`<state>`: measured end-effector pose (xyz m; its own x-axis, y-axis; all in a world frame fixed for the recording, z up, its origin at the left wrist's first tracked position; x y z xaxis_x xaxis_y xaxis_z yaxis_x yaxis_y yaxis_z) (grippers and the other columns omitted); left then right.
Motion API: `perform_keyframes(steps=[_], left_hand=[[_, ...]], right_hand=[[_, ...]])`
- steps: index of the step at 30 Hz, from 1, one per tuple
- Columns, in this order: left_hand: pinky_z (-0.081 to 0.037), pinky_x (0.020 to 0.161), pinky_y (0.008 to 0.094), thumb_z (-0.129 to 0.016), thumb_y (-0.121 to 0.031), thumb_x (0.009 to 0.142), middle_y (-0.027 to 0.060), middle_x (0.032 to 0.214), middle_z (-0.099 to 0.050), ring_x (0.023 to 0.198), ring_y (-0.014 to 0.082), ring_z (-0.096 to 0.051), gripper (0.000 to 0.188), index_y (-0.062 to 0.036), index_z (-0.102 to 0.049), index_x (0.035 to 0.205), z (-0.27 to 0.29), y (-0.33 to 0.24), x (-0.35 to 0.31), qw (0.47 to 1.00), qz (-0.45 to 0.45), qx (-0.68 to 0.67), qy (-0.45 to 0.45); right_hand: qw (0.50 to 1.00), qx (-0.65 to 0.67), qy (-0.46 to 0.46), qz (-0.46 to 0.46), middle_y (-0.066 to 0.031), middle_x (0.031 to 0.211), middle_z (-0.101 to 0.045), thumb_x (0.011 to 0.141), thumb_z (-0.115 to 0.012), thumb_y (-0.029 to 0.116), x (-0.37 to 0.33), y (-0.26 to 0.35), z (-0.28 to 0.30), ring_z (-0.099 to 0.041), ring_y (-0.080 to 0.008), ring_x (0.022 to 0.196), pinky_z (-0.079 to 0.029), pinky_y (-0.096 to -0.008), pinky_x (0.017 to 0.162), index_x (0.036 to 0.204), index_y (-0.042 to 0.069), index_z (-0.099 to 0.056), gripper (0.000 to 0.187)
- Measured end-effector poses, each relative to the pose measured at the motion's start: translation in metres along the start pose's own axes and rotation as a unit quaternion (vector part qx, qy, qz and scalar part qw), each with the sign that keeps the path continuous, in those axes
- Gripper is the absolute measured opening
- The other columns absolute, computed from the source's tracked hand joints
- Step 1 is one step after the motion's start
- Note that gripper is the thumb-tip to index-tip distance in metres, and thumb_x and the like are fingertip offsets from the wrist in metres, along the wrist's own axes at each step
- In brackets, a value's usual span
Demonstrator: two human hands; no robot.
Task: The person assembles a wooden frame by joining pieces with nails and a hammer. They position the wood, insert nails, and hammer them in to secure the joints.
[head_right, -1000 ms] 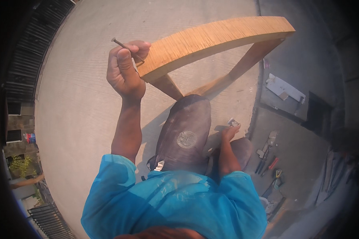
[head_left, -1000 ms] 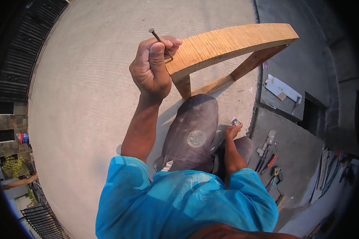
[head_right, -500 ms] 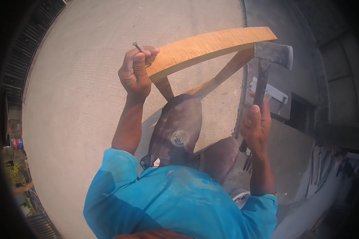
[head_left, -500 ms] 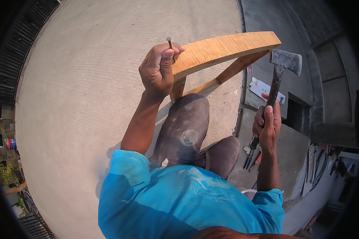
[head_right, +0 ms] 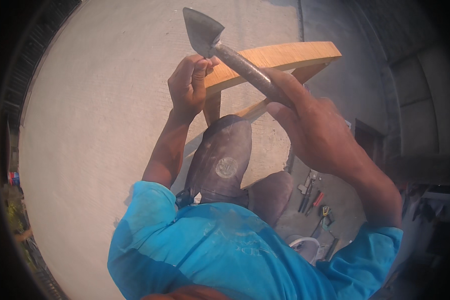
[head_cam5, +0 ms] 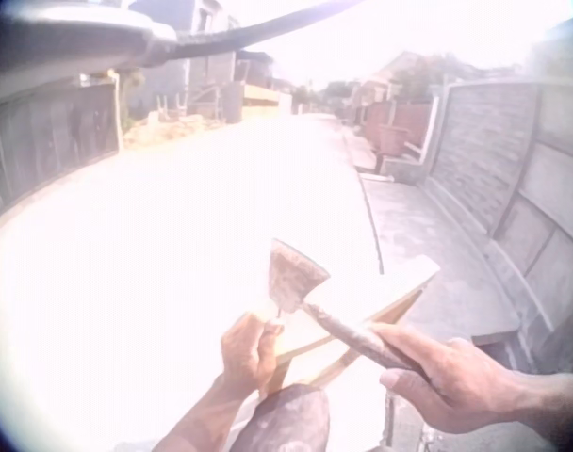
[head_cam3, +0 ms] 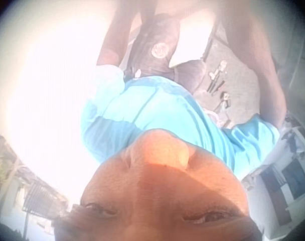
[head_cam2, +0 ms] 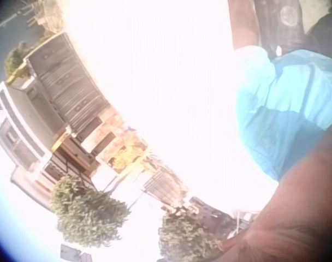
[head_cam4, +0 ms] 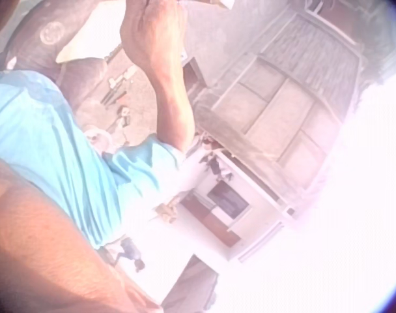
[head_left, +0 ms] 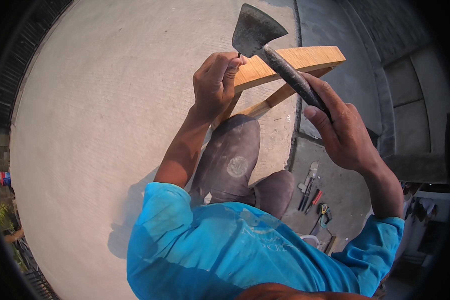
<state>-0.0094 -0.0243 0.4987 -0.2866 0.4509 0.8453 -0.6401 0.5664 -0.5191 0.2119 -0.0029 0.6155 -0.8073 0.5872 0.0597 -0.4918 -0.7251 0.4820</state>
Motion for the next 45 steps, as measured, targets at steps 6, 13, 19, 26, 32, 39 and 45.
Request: perform_keyframes(steps=[6, 13, 19, 26, 32, 39, 45], left_hand=[[-0.055, 0.068, 0.0310, -0.049, -0.018, 0.109, 0.0069, 0.090, -0.072, 0.077, 0.0146, -0.067, 0.023, -0.0050, -0.065, 0.099, 0.004, -0.005, -0.002, 1.000, -0.004, 0.022, -0.013], [-0.056, 0.069, 0.0312, -0.051, -0.016, 0.109, 0.0074, 0.090, -0.072, 0.077, 0.0155, -0.068, 0.020, -0.0054, -0.065, 0.100, -0.001, -0.007, 0.002, 0.999, -0.030, 0.014, -0.008], [-0.057, 0.069, 0.0306, -0.051, -0.016, 0.108, 0.0070, 0.090, -0.072, 0.078, 0.0163, -0.070, 0.020, -0.0054, -0.067, 0.100, 0.005, -0.006, -0.003, 0.999, -0.030, 0.039, -0.007], [-0.056, 0.068, 0.0294, -0.053, -0.016, 0.108, 0.0058, 0.089, -0.073, 0.075, 0.0144, -0.068, 0.020, -0.0049, -0.068, 0.100, 0.003, -0.012, 0.003, 0.999, -0.027, 0.044, 0.003], [-0.055, 0.067, 0.0290, -0.053, -0.015, 0.108, 0.0051, 0.087, -0.072, 0.074, 0.0135, -0.066, 0.020, -0.0043, -0.068, 0.099, -0.004, -0.007, 0.004, 0.999, -0.035, 0.022, -0.009], [-0.055, 0.066, 0.0288, -0.054, -0.015, 0.107, 0.0050, 0.088, -0.073, 0.074, 0.0132, -0.067, 0.020, -0.0041, -0.068, 0.099, 0.008, -0.001, 0.000, 0.997, -0.060, 0.041, -0.031], [-0.056, 0.066, 0.0292, -0.053, -0.015, 0.107, 0.0047, 0.088, -0.073, 0.073, 0.0143, -0.067, 0.019, -0.0048, -0.068, 0.099, -0.011, -0.008, 0.007, 0.999, -0.036, 0.020, -0.001]], right_hand=[[0.950, 0.242, -0.160, 0.120, 0.0006, 0.065, -0.045, 0.110, -0.042, 0.037, 0.003, 0.027, 0.056, -0.043, -0.0061, 0.051, -0.036, -0.0224, 0.048, 0.145, 0.000, -0.041, 0.051], [0.995, -0.015, -0.058, 0.077, 0.0036, 0.060, -0.038, 0.111, -0.039, 0.043, 0.011, -0.011, 0.009, -0.033, -0.0029, 0.042, -0.028, -0.0219, 0.040, 0.139, 0.000, -0.044, 0.051], [0.958, 0.221, -0.161, 0.091, -0.0023, 0.065, -0.049, 0.109, -0.047, 0.037, 0.007, 0.027, 0.068, -0.051, -0.0110, 0.053, -0.040, -0.0243, 0.051, 0.125, 0.002, -0.053, 0.040], [0.999, -0.044, -0.031, -0.002, 0.0003, 0.069, -0.048, 0.108, -0.047, 0.042, -0.008, 0.004, 0.022, -0.043, -0.0077, 0.051, -0.038, -0.0270, 0.052, 0.127, 0.003, -0.050, 0.043], [0.901, 0.308, -0.305, 0.022, -0.0008, 0.067, -0.048, 0.110, -0.041, 0.045, -0.029, -0.011, 0.131, -0.043, -0.0071, 0.052, -0.040, -0.0245, 0.050, 0.129, 0.002, -0.052, 0.048], [0.999, -0.053, -0.002, 0.011, -0.0021, 0.070, -0.054, 0.108, -0.050, 0.037, 0.007, 0.014, 0.028, -0.051, -0.0147, 0.058, -0.042, -0.0315, 0.055, 0.105, 0.008, -0.055, 0.030], [0.958, 0.212, -0.151, 0.118, 0.0003, 0.066, -0.047, 0.108, -0.047, 0.044, -0.017, -0.001, 0.117, -0.045, -0.0069, 0.050, -0.044, -0.0251, 0.051, 0.106, 0.008, -0.054, 0.037]])
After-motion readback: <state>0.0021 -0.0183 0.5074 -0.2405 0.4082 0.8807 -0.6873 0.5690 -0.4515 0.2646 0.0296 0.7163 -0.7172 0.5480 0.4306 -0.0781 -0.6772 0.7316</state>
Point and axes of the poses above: each hand's wrist, its own x-axis towards the middle knuckle, its own z-axis out of the back of the hand, y = z × x, the point moved 5 cm from there along x, towards the middle knuckle
